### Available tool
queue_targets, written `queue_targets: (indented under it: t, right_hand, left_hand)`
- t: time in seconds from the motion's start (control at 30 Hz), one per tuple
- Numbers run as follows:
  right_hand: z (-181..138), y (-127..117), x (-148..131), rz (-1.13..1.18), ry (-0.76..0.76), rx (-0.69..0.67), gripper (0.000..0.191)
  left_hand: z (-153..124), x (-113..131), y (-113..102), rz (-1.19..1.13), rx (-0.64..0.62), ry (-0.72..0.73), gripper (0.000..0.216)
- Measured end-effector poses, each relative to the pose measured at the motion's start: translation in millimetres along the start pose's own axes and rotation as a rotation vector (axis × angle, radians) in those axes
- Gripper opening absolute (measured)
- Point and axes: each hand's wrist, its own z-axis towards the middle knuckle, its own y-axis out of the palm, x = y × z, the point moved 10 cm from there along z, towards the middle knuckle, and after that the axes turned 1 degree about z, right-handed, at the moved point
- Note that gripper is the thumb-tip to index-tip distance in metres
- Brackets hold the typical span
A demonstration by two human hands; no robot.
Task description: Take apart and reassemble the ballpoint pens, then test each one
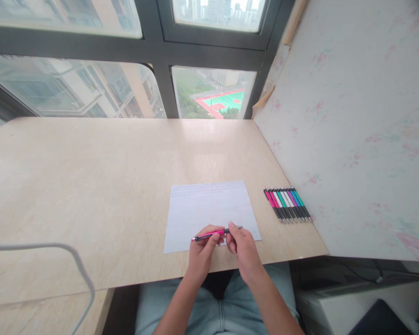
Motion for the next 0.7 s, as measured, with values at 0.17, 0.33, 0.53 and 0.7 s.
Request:
queue_targets:
  t: [0.17,0.33,0.53,0.7]
  right_hand:
    - [-0.1,8.9,-10.5,-0.116,-0.107,-0.021,0.05]
    - [2.2,1.2,-12.7,-0.179,-0.136,-0.041,0.052]
    - [8.6,-15.2,-15.6,-0.242,-0.143,-0.015,0.05]
    - [8.7,-10.8,-4.9,-0.203,-0.107,-0.047,0.053]
  left_hand:
    - [1.7,-15.6,-8.0,-0.235,0.088,-0.119,0.025]
    - [2.3,-17.4,-12.3,-0.352,0.159,-0.167,0.027]
    - [0.1,-11.7,-2.0,-0.249,0.046,-0.137,0.029]
    - [-2.4,-11.0,2.8,-0.112,-0.029,-0.136,0.025]
